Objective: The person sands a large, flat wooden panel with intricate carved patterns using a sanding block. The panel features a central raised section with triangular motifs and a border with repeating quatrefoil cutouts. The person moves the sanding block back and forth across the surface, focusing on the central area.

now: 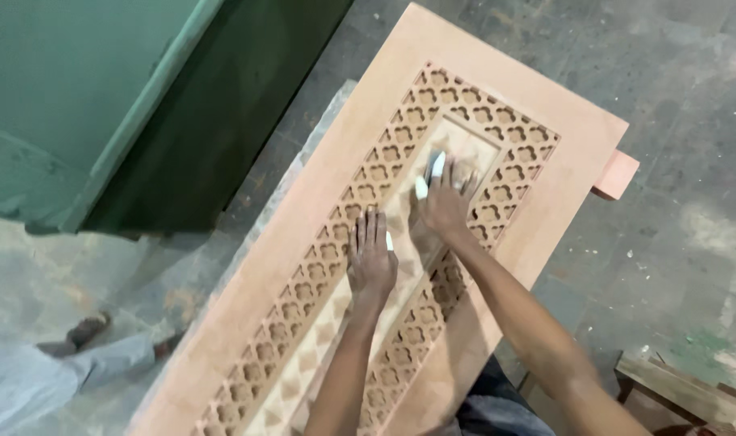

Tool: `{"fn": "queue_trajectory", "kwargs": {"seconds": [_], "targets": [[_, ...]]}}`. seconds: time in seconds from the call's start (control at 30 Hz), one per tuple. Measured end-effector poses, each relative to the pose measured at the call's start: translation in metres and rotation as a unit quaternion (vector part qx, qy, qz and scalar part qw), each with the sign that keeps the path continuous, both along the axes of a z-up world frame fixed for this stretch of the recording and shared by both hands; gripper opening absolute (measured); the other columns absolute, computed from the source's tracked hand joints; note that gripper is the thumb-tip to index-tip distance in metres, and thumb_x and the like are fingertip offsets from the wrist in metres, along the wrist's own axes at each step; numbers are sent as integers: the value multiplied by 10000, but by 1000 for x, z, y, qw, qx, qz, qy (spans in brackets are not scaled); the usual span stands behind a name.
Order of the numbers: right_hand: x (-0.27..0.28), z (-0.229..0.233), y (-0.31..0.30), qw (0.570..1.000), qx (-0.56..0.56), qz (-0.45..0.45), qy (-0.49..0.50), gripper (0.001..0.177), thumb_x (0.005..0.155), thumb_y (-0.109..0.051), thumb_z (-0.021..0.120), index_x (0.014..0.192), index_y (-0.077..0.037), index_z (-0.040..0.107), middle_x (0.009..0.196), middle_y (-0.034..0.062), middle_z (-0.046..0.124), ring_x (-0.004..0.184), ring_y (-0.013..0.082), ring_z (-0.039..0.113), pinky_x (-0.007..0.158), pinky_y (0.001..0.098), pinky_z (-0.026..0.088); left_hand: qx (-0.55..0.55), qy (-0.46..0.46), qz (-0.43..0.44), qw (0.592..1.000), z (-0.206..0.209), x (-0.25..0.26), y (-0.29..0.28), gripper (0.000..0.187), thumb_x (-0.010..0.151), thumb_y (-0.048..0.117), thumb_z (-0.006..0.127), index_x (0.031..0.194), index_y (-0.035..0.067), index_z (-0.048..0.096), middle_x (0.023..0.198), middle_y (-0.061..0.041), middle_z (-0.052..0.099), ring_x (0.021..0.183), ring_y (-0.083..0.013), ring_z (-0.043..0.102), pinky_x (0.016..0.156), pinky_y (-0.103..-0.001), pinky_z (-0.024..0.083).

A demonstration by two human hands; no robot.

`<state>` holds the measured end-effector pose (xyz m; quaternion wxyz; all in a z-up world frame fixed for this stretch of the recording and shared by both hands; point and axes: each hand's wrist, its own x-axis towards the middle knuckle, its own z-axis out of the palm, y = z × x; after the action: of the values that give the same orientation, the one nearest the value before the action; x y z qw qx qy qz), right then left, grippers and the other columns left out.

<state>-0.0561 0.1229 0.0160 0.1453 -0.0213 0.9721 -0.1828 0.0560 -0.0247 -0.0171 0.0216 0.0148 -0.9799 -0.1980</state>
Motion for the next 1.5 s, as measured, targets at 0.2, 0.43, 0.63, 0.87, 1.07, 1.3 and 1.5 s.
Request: {"fn": "queue_trajectory", "kwargs": {"seconds": [0.2, 0.43, 0.63, 0.87, 1.07, 1.3, 1.5], "targets": [[26, 20, -15, 995, 19, 24, 93, 861, 1031, -621, 295, 1486, 105, 390, 1687, 265, 20, 1560, 410, -60, 1182, 680, -68, -57, -29, -38, 997, 40, 44, -2, 833, 789, 64, 518, 1591, 35, 291, 1677, -153, 265, 1560, -308, 196, 1269, -493, 87], [29, -36, -12, 997, 66, -33, 31, 758, 986, -432, 462, 1544, 73, 365, 1749, 307, 77, 1642, 434, 1, 1280, 632, -12, -37, -14, -46, 998, 27, 58, -9, 848, 804, 142, 551, 1597, 24, 275, 1670, -138, 295, 1569, -305, 206, 1297, -477, 88], [39, -81, -1, 983, -113, 19, 145, 844, 1016, -483, 492, 1536, 157, 312, 1673, 348, 91, 1561, 481, -1, 1166, 731, -19, -58, 11, -29, 998, 19, 48, -5, 852, 783, 160, 561, 1593, 54, 319, 1671, -124, 317, 1561, -309, 231, 1289, -482, 107], [38, -93, -24, 994, -9, 6, 113, 796, 1012, -509, 443, 1511, 111, 412, 1732, 314, 55, 1598, 481, 6, 1182, 737, -38, 3, 38, -25, 999, 18, 93, -16, 710, 900, 176, 566, 1580, 61, 398, 1657, -134, 376, 1548, -309, 305, 1267, -471, 203], [25, -57, -8, 993, 16, 61, 100, 882, 984, -624, 376, 1500, 92, 376, 1670, 318, -34, 1541, 504, -48, 1182, 669, -85, -20, 46, -9, 999, 28, 103, -9, 670, 897, 151, 552, 1557, 93, 454, 1644, -114, 423, 1550, -289, 330, 1268, -454, 225], [54, -71, -37, 992, -4, 11, 126, 949, 999, -657, 365, 1509, 141, 304, 1633, 375, -32, 1513, 535, -42, 1179, 645, -83, 18, 36, 14, 999, 29, 115, -7, 735, 829, 120, 550, 1556, 100, 448, 1649, -97, 415, 1545, -269, 328, 1253, -456, 208], [44, -60, -32, 983, 57, 124, 119, 949, 984, -630, 406, 1518, 144, 276, 1625, 395, -57, 1500, 541, -78, 1176, 640, -83, 9, 62, 4, 998, 36, 104, -14, 675, 935, 169, 537, 1595, 79, 424, 1662, -106, 409, 1554, -283, 322, 1269, -455, 220]]}}
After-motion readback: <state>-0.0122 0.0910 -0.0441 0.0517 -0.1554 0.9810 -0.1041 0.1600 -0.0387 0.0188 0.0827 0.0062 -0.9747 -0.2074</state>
